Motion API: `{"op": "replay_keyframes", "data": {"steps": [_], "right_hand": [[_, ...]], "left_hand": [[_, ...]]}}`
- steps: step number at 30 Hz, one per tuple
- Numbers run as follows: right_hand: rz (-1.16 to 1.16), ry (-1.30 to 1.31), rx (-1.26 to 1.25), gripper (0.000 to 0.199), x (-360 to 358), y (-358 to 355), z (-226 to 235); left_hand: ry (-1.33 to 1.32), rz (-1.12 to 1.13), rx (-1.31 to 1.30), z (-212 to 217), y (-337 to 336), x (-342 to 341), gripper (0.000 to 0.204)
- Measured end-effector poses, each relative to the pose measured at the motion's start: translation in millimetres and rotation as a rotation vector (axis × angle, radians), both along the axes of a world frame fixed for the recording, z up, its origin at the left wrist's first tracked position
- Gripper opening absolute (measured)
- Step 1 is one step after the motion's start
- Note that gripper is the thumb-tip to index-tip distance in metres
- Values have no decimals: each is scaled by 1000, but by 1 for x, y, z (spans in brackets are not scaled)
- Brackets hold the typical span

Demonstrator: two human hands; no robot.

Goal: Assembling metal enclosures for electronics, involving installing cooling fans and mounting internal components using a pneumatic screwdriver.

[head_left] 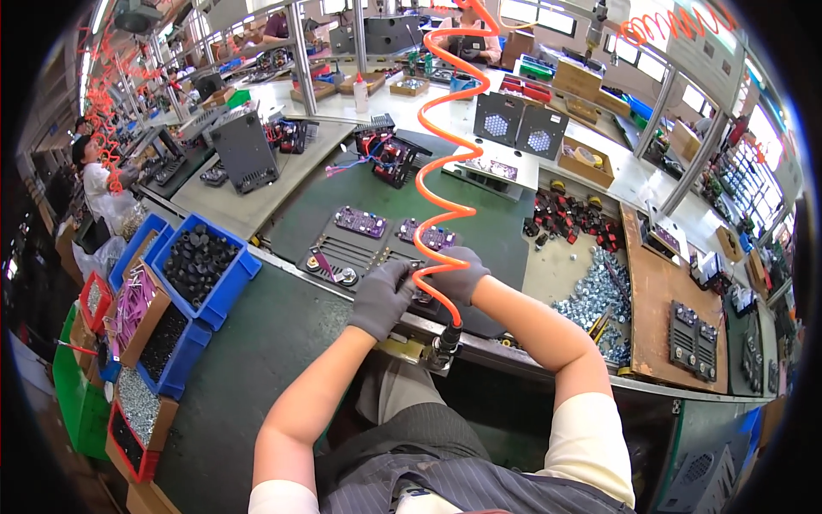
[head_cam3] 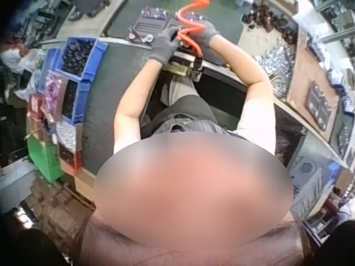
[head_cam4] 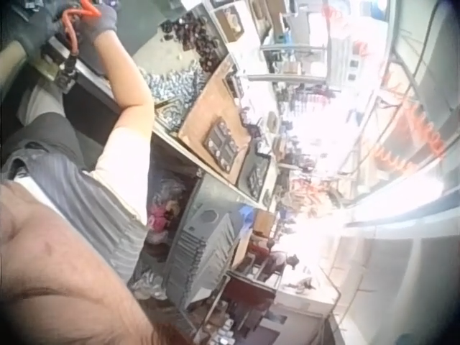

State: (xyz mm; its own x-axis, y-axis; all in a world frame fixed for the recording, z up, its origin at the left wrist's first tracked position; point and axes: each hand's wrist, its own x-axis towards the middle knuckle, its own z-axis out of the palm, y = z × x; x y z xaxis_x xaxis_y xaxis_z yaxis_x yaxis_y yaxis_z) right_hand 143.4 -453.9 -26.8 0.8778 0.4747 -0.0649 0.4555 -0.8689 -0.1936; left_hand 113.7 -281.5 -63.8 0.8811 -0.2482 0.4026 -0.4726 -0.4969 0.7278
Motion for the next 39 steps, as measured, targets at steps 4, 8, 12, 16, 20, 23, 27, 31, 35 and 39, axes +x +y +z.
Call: {"op": "replay_keyframes", "data": {"steps": [4,8,12,16,20,23,27,31,35,39], "right_hand": [[11,-38,22,24,7,-11,-14],[265,-102,222,30,-2,-7,-9],[-34,36,-253,27,-12,8,8],[180,-149,19,18,-15,-4,-22],[16,-48,18,24,-13,-18,-25],[-133,-58,512,34,-10,-49,-47],[-502,-246,520,35,5,-124,-46],[-857,-224,479,35,26,-233,-102],[-1000,-127,227,58,42,-259,-123],[-907,-203,58,65,78,-236,-120]], "left_hand": [[-21,2,-4,1,-4,3,29],[16,-12,-12,3,0,1,29],[-20,71,56,2,12,-11,35],[40,164,64,-7,40,-24,37],[-20,252,184,-28,75,-23,34],[-146,348,486,-47,105,-25,31],[-101,437,539,-52,120,-37,27],[-37,447,639,-47,111,-39,27],[-55,445,669,-47,111,-44,29],[-22,455,673,-46,111,-45,28]]}}
